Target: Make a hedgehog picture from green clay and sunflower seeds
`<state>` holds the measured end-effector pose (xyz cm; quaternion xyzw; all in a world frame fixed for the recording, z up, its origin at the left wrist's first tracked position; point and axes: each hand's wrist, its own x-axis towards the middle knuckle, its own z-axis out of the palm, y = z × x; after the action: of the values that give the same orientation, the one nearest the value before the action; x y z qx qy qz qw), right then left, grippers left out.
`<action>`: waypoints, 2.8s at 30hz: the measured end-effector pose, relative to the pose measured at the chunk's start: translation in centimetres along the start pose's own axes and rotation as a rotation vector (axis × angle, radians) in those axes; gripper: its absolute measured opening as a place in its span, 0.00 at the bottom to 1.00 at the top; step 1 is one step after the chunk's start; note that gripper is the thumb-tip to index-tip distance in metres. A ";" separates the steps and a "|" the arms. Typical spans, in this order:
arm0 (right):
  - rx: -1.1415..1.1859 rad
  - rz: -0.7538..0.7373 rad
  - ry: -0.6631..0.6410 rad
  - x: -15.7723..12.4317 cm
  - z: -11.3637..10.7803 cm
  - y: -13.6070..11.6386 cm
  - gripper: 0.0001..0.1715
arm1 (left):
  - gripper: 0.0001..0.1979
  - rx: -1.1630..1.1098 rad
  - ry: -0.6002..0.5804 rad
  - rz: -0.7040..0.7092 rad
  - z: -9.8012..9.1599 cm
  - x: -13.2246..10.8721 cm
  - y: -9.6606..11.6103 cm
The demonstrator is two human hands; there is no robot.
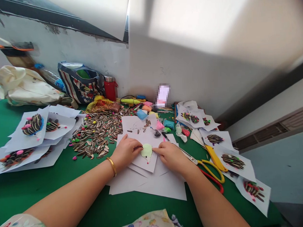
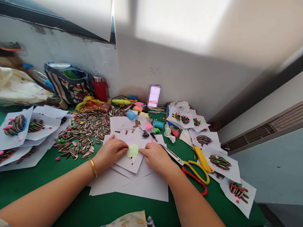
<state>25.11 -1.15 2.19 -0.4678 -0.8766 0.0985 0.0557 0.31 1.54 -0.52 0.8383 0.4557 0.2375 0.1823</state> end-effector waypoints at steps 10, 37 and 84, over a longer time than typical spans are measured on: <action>0.060 0.017 0.007 -0.2 -0.4 0.3 0.27 | 0.09 0.001 -0.003 -0.004 -0.1 0.0 0.0; 0.860 0.218 0.190 0.9 0.8 -2.5 0.08 | 0.08 0.010 0.175 0.287 -0.4 -1.2 2.7; 0.002 -0.039 -0.034 -0.4 -1.1 -0.6 0.19 | 0.26 0.035 -0.075 0.060 0.4 -0.5 0.8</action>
<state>25.02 -1.67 3.42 -0.4489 -0.8862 0.1064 0.0430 0.82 0.67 -0.51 0.8630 0.4272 0.2031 0.1772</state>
